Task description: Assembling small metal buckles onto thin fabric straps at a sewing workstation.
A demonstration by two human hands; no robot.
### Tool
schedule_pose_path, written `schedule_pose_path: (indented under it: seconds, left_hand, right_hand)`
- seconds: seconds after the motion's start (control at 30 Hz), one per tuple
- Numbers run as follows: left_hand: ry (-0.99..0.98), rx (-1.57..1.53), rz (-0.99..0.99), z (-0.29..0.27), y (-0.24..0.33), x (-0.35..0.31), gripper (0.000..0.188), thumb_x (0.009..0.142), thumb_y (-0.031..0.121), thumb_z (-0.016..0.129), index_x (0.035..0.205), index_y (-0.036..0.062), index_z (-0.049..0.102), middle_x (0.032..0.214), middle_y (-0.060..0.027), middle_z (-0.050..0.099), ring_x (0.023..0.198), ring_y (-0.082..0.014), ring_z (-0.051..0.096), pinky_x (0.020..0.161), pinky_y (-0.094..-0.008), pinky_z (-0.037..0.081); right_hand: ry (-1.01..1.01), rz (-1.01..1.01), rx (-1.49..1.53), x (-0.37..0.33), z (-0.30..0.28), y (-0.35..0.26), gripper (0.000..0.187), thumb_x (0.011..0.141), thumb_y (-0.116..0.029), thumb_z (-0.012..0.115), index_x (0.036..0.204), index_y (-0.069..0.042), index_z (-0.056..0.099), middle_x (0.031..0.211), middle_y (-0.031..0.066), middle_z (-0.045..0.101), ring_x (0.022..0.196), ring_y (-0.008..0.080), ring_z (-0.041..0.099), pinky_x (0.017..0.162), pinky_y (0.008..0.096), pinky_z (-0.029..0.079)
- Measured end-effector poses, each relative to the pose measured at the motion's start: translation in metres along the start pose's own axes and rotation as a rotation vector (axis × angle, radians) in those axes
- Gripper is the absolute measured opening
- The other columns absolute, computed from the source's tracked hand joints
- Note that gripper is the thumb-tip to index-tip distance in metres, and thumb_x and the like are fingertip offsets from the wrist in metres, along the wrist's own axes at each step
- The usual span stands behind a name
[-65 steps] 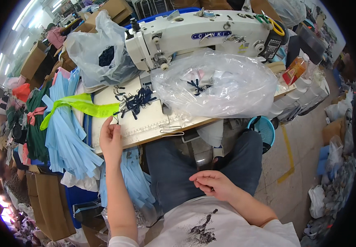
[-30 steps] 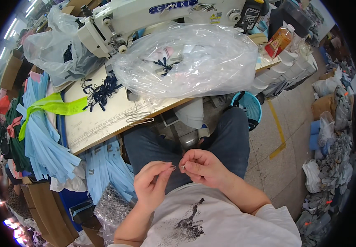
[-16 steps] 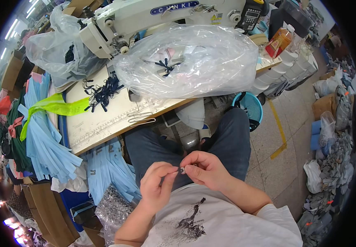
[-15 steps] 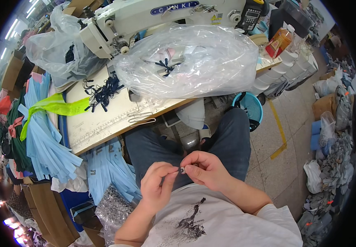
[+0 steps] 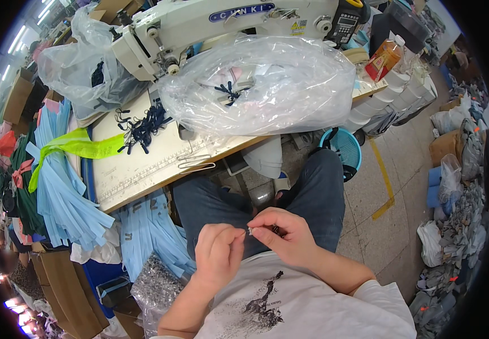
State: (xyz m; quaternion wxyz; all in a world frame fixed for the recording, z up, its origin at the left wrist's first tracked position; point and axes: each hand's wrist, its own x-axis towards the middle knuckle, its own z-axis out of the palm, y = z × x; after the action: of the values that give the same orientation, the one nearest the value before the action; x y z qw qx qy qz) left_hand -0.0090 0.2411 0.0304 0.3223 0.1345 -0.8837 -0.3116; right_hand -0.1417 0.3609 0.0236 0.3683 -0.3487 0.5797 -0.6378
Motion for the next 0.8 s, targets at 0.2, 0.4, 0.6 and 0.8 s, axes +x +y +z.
schedule_pose_path:
  seconds: [0.2, 0.4, 0.6, 0.8]
  left_hand:
    - [-0.001, 0.030, 0.022, 0.001, 0.002, 0.002, 0.027, 0.070, -0.007, 0.071, 0.092, 0.0027, 0.060, 0.083, -0.0103, 0.060, 0.071, -0.0274, 0.057, 0.062, -0.0341, 0.046]
    - [-0.004, -0.140, -0.067, 0.002, -0.003, -0.001, 0.025, 0.073, -0.005, 0.071, 0.096, 0.0004, 0.064, 0.083, -0.0106, 0.063, 0.069, -0.0246, 0.058, 0.060, -0.0311, 0.045]
    - [-0.083, -0.194, -0.104, 0.002, -0.003, 0.000, 0.029, 0.071, -0.003, 0.074, 0.098, 0.0000, 0.064, 0.083, -0.0109, 0.064, 0.070, -0.0233, 0.059, 0.060, -0.0294, 0.046]
    - [-0.014, -0.454, -0.272, 0.011, -0.004, -0.009, 0.022, 0.075, -0.009, 0.070, 0.094, -0.0015, 0.062, 0.090, -0.0121, 0.063, 0.077, -0.0207, 0.061, 0.066, -0.0267, 0.048]
  right_hand:
    - [0.006, -0.151, -0.188, 0.003, 0.000, 0.002, 0.015, 0.087, -0.003, 0.065, 0.102, 0.000, 0.065, 0.089, 0.0065, 0.062, 0.068, 0.0092, 0.057, 0.058, 0.0212, 0.044]
    - [0.008, -0.108, -0.128, 0.001, 0.002, 0.004, 0.015, 0.088, -0.003, 0.064, 0.103, -0.001, 0.065, 0.090, 0.0058, 0.064, 0.069, 0.0079, 0.056, 0.059, 0.0205, 0.044]
    - [-0.021, 0.130, 0.305, -0.002, 0.000, 0.010, 0.018, 0.090, -0.002, 0.062, 0.107, -0.002, 0.057, 0.094, 0.0022, 0.064, 0.080, 0.0033, 0.057, 0.061, 0.0176, 0.043]
    - [0.078, 0.125, 0.248, 0.001, -0.001, 0.004, 0.013, 0.090, 0.000, 0.061, 0.099, -0.003, 0.052, 0.091, 0.0021, 0.062, 0.076, 0.0028, 0.055, 0.062, 0.0162, 0.041]
